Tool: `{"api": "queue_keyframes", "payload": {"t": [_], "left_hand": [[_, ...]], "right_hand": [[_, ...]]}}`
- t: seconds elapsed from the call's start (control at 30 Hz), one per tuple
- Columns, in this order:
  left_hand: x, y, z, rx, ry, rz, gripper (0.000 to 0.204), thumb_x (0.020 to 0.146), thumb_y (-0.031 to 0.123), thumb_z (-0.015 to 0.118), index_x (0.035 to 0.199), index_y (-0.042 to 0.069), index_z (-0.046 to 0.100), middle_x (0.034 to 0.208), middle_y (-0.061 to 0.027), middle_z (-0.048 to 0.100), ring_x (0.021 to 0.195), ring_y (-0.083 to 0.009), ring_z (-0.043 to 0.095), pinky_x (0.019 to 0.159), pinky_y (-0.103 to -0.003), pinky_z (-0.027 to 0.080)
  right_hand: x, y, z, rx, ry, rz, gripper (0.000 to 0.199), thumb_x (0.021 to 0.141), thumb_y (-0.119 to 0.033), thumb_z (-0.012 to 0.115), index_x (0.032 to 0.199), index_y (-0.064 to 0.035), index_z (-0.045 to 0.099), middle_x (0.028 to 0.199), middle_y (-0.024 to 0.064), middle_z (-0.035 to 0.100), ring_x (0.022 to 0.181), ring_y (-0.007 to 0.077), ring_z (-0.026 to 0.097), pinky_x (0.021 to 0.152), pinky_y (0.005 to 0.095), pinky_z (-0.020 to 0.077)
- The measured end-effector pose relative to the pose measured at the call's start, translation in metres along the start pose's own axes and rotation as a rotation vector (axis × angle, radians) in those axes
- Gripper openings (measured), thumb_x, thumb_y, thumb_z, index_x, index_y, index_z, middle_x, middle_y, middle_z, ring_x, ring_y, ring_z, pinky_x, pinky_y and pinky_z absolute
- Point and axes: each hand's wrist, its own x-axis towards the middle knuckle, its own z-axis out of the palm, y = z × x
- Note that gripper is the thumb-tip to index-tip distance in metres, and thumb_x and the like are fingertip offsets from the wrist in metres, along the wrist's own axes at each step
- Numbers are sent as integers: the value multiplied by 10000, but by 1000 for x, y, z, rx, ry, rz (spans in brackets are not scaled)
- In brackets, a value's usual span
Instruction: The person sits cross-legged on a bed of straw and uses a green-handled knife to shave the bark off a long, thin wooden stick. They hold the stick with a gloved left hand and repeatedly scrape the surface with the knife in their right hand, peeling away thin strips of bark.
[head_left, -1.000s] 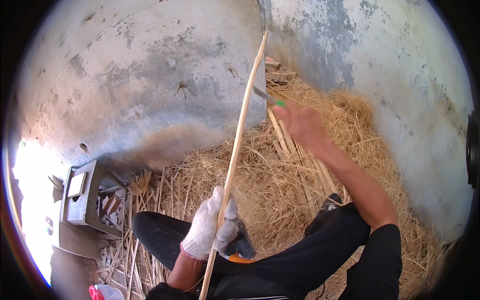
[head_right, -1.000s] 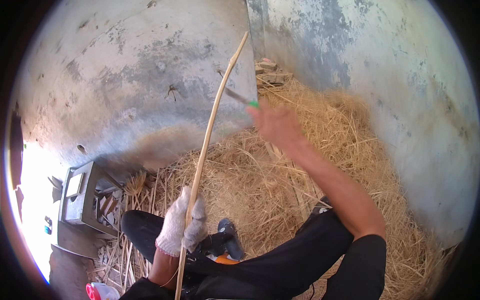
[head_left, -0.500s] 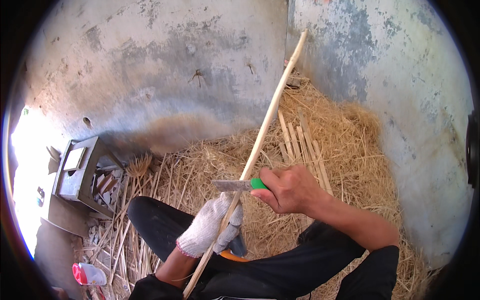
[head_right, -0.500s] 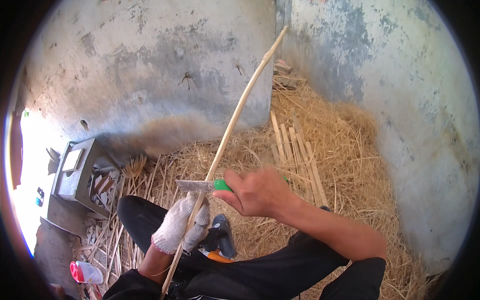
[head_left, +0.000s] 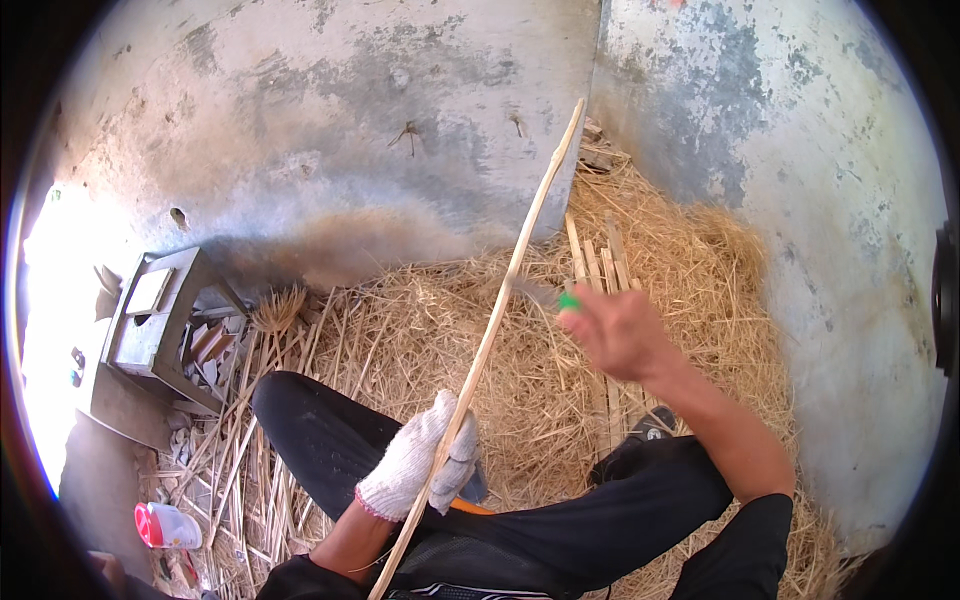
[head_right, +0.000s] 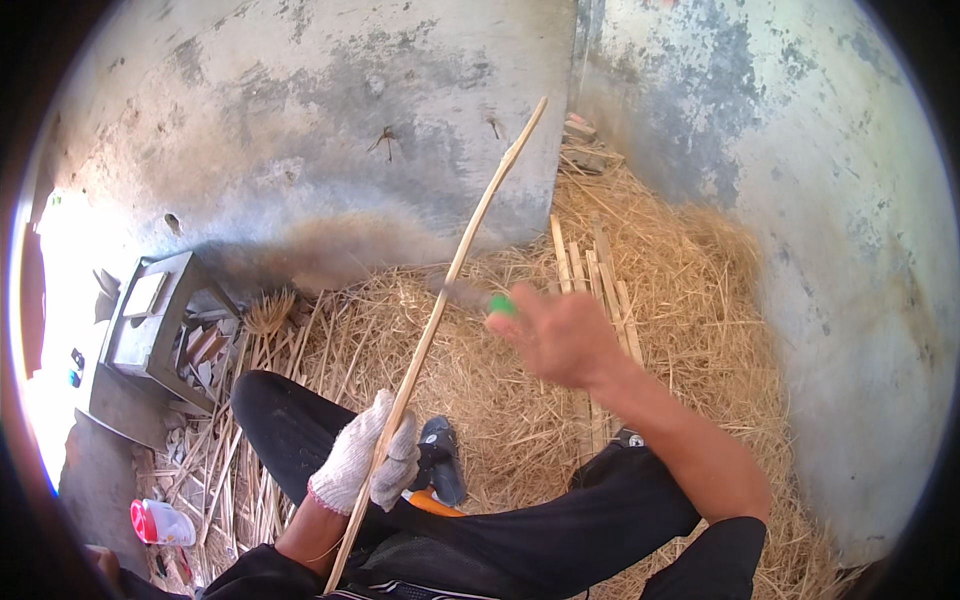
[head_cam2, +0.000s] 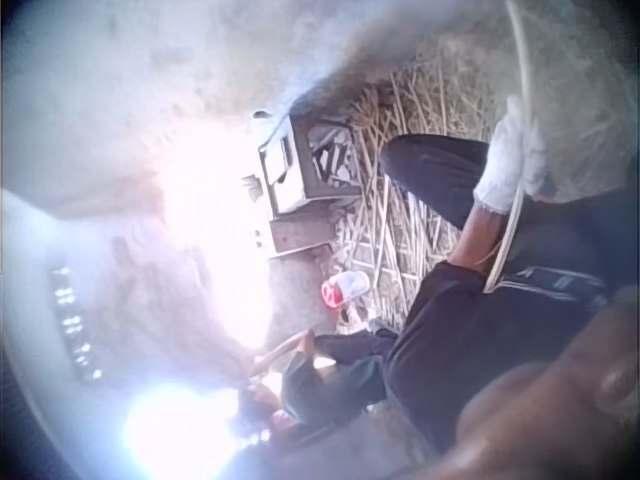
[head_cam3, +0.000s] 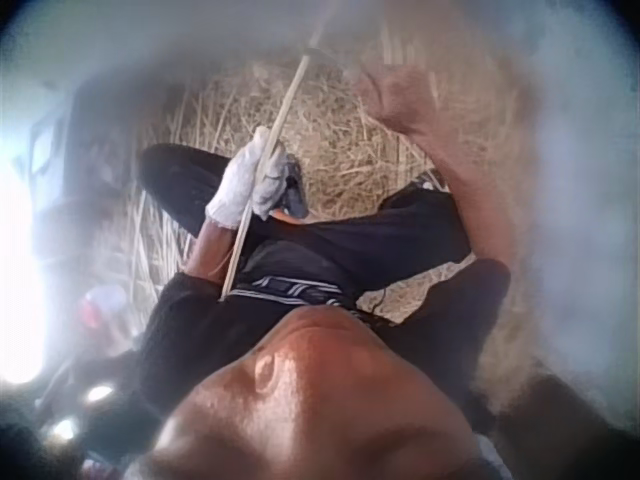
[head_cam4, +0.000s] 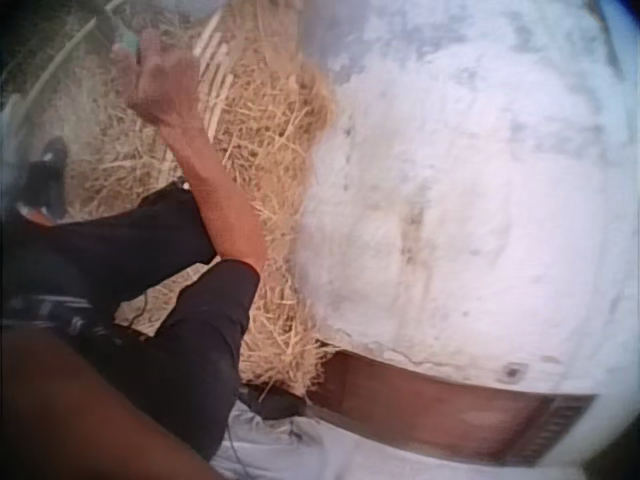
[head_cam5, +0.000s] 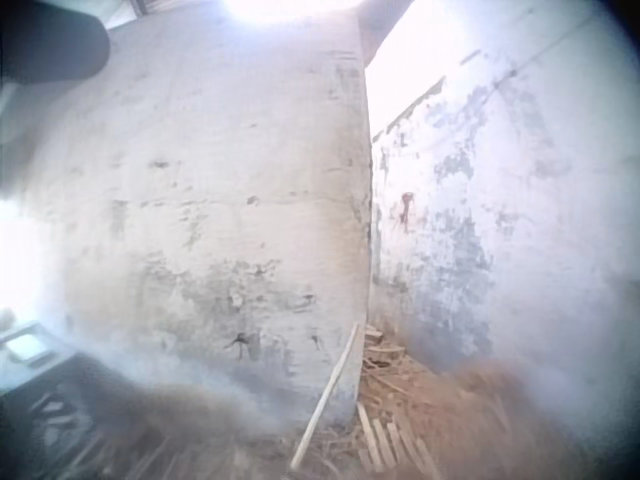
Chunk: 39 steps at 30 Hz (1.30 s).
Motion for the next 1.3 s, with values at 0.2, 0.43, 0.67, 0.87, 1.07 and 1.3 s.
{"api": "queue_keyframes", "payload": {"t": [0.2, 0.43, 0.67, 0.87, 1.07, 1.3], "left_hand": [[-11, 9, 18, 294, 163, -3, 553, 1057, 490, 347, 780, 46, 525, 468, -72, 468, 310, -152, 414, 310, -258, 353], [-11, 13, 25, 303, 222, 18, 564, 1066, 495, 299, 763, 64, 499, 452, -32, 422, 298, -127, 358, 308, -251, 342], [-14, -3, 14, 97, 32, 40, 591, 1041, 564, 307, 753, 79, 486, 440, -33, 404, 294, -134, 359, 291, -248, 342], [-17, -15, 19, 131, 41, -49, 584, 1006, 616, 371, 788, 91, 506, 484, -27, 438, 318, -106, 379, 296, -221, 335], [-23, 7, 24, 186, 127, 7, 542, 1046, 535, 349, 821, 77, 531, 453, -19, 438, 314, -97, 369, 302, -216, 306], [-23, 11, 30, 316, 232, 16, 551, 1054, 520, 331, 797, 72, 524, 437, -24, 420, 308, -106, 354, 315, -222, 302]], "right_hand": [[-11, -60, 10, 18, -162, -163, 417, 985, -479, 538, 800, -105, 531, 502, 19, 496, 362, 183, 480, 332, 335, 354], [0, -39, 21, -126, -66, -177, 513, 1000, -546, 462, 733, -110, 500, 497, 25, 501, 349, 187, 488, 328, 339, 373], [36, 58, 26, -338, 169, 329, 459, 1049, -421, 404, 745, -95, 514, 443, 18, 424, 333, 144, 408, 311, 312, 328], [4, 32, -8, -12, 116, 320, 442, 1055, -410, 417, 770, -96, 540, 464, -4, 406, 359, 146, 384, 344, 334, 340], [-1, -71, -1, 71, -181, -91, 384, 1010, -410, 511, 825, -75, 546, 490, 50, 486, 346, 210, 467, 357, 368, 383], [-3, -52, 14, -148, -107, -117, 411, 996, -457, 515, 824, -86, 557, 499, 80, 539, 382, 247, 538, 368, 387, 400]]}}
